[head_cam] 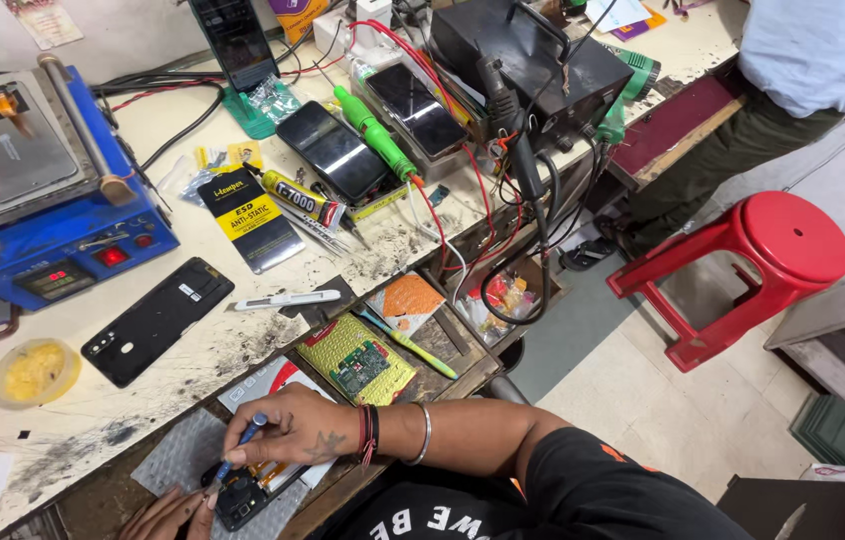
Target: The person works on an opened smartphone at a repair bench, using a blue pry tool to work around the phone's frame and internal flex cables while holding the phone steady with the other hand. The phone remains disassembled on the bench throughout the clip.
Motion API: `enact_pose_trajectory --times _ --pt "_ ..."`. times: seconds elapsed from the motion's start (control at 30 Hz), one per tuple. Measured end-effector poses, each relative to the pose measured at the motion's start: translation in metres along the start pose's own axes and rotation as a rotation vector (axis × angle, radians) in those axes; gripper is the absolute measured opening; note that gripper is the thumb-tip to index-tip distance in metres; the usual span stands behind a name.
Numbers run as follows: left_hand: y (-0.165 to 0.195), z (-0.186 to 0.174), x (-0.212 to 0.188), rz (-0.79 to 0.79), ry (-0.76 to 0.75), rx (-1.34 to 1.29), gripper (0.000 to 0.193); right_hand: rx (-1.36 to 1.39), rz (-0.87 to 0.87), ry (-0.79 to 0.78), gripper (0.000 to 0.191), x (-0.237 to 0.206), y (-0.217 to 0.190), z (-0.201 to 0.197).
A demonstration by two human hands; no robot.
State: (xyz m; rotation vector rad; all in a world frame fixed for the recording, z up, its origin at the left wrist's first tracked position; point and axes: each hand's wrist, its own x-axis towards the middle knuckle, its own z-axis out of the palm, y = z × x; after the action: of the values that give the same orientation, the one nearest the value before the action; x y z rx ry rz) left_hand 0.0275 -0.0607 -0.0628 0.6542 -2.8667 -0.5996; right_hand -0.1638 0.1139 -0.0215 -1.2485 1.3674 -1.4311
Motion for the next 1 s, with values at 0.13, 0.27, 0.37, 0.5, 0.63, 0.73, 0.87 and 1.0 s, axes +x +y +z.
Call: enact_pose_trajectory --times 0.13,0.27,0.37,0.5,0.63,0.73,0.87,1.0 --pt "0.006 -0.005 0.001 -0.002 0.02 -0.011 0.042 -0.006 -0.013 0.0 0.027 -0.001 -0.001 0.0" --pt "0.009 -0.006 0.003 0.001 0.006 -0.017 0.042 0.0 -0.026 0.0 0.028 -0.001 -0.002 -0.001" --pt "0.005 -0.004 0.004 0.002 -0.024 0.018 0.042 -0.016 -0.026 -0.007 0.028 -0.001 -0.003 -0.001" --pt "0.003 -0.001 0.001 0.028 0.001 0.007 0.033 -0.055 -0.01 -0.014 0.028 -0.001 -0.004 -0.002" --pt "0.013 0.002 -0.008 0.313 0.451 -0.216 0.016 -0.063 -0.03 -0.002 0.025 -0.001 -0.007 -0.002" --pt "0.023 -0.008 -0.018 0.152 0.416 -0.249 0.018 -0.025 -0.062 0.005 0.024 -0.001 -0.01 -0.001" --pt "0.048 -0.014 -0.032 0.098 0.573 -0.259 0.012 -0.041 -0.084 -0.002 0.02 -0.003 -0.017 -0.002" --pt "0.064 -0.018 -0.038 -0.041 0.554 -0.21 0.013 -0.17 -0.123 -0.006 0.017 -0.004 -0.024 -0.004"
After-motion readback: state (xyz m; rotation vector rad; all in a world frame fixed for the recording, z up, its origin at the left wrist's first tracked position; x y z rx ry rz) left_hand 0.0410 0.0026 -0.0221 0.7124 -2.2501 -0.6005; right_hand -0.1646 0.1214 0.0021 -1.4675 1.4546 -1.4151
